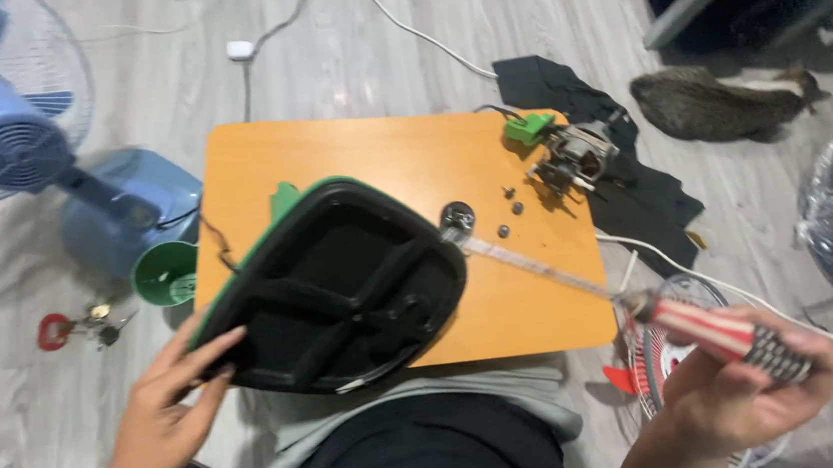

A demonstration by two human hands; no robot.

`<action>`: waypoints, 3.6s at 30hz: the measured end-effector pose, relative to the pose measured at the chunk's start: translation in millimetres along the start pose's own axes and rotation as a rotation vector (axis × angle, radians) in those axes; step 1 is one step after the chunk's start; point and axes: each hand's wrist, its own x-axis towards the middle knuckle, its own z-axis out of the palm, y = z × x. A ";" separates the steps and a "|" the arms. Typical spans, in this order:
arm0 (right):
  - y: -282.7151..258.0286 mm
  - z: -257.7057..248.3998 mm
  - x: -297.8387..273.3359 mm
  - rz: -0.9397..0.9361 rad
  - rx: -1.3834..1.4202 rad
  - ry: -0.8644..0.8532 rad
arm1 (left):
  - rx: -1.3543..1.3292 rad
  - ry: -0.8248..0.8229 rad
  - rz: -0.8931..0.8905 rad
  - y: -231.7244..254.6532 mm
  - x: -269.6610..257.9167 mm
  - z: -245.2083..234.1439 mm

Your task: Disassembling the base of a green appliance by removing screws and rubber feet with a screwdriver.

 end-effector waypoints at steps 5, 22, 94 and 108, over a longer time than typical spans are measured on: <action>18.7 -29.3 12.3 0.051 0.012 -0.018 | 0.100 0.146 -0.028 14.8 16.7 -1.8; 56.0 -30.1 -0.9 0.097 -0.563 -0.216 | 0.018 0.051 0.123 45.2 53.6 13.9; 155.4 71.8 -14.5 0.689 0.383 0.602 | -0.946 -0.380 -0.071 73.6 58.1 249.4; 78.4 47.4 86.8 0.063 0.801 -0.122 | -0.910 -0.030 0.441 127.8 89.1 87.7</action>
